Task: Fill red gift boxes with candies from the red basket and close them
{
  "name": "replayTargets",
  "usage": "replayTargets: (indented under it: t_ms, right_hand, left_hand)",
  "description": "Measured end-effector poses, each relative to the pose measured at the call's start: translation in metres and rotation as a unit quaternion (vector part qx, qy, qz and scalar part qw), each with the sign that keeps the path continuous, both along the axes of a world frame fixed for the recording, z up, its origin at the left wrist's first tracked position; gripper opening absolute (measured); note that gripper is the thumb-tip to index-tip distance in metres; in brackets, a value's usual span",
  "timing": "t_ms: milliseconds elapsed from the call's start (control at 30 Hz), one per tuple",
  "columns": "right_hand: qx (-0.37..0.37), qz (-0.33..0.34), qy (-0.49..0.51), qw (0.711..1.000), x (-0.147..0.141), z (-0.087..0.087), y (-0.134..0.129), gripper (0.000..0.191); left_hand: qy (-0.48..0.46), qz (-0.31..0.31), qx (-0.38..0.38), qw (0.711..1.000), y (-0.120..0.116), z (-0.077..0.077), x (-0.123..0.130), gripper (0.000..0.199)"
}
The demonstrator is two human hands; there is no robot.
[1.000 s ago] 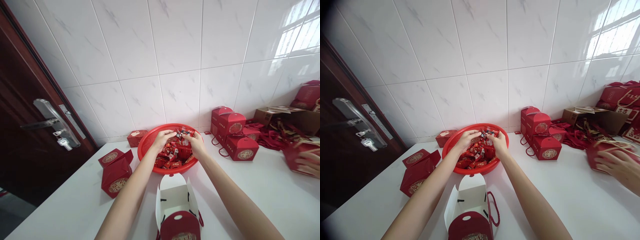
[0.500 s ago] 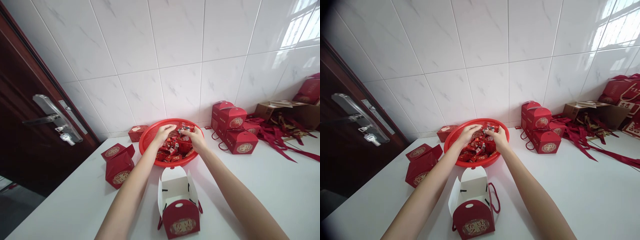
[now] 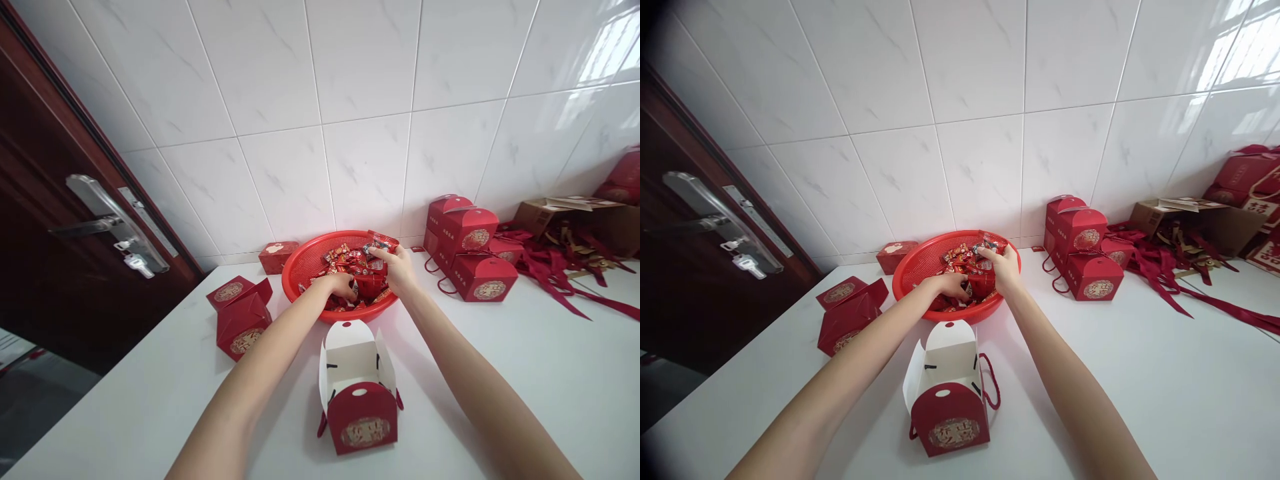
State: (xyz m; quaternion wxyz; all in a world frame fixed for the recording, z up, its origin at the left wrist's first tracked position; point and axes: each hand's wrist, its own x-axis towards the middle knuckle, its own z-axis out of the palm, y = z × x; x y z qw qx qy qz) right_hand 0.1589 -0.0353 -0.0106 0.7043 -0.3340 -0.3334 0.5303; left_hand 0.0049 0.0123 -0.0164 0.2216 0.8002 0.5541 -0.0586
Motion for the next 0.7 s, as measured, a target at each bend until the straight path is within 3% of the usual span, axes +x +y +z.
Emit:
replayTargets:
  t_ms: [100,367,533,700]
  right_hand:
    - [-0.001,-0.002,-0.006,1.0,0.0,0.0,0.0,0.038]
    - [-0.006,-0.002,0.006,1.0,0.0,0.0,0.001,0.039]
    - [-0.009,-0.009,0.017,1.0,-0.001,-0.002,0.003,0.042]
    - [-0.001,-0.017,0.01,1.0,0.0,-0.002,0.002,0.036]
  left_hand:
    - [0.013,-0.026,-0.002,1.0,-0.002,0.002,0.004,0.048]
    - [0.026,-0.029,0.024,0.999,0.002,-0.002,0.011,0.035]
    - [-0.032,-0.027,0.04,0.998,0.001,0.002,0.005,0.012]
    - [-0.134,-0.003,0.101,0.986,0.002,0.007,-0.001,0.022]
